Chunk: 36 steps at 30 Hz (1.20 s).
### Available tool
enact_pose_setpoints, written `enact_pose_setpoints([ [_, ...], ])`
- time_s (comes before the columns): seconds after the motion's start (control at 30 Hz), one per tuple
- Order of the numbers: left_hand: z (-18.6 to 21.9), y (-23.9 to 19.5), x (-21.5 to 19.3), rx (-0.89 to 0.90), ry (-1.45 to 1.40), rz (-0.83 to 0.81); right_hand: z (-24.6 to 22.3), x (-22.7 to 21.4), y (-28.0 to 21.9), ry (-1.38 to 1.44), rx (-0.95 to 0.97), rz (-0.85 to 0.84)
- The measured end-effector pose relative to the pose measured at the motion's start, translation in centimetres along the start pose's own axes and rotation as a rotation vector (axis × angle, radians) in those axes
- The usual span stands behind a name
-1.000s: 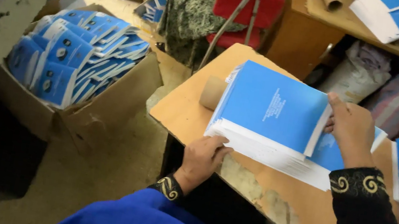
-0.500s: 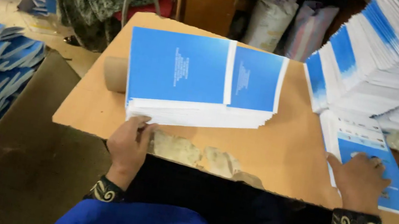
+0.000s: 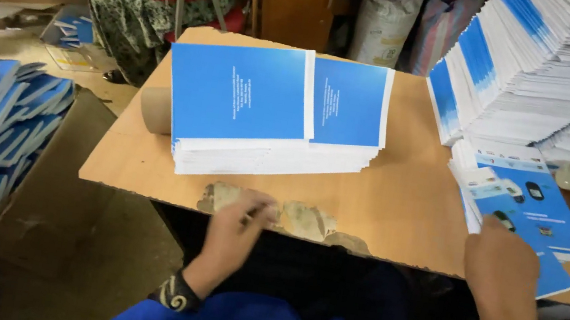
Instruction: Folding printed booklet covers and organizing them into neat stacks on a workbench.
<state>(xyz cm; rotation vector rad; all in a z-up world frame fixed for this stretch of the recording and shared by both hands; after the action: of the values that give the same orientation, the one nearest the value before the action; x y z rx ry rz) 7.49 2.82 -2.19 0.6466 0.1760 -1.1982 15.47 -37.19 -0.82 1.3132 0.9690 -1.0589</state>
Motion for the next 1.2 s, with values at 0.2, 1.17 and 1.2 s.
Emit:
enact_pose_setpoints([
  [0.2, 7.5, -1.3, 4.1, 0.224, -0.222, -0.323, -5.7, -8.5, -6.9, 0.57, -0.033, 0.329],
  [1.17, 5.1, 2.8, -1.8, -0.33, -0.638, -0.113, -4.4, -3.0, -2.3, 1.553, 0.347, -0.164],
  [1.2, 5.1, 2.9, -1.8, -0.332, -0.639, -0.11, -3.8, -1.3, -1.8, 1.552, 0.345, -0.166],
])
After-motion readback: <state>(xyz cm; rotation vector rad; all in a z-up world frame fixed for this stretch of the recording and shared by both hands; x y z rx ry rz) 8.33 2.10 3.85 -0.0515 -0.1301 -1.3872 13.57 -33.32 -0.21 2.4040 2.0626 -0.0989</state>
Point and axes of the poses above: each hand's wrist, its own y-axis towards the middle knuckle, its own x-axis out of the palm, z = x × y, the point moved 6 cm from there along y, towards the middle knuckle, and after that the axes turned 8 degrees about y, right-handed, at the moved point
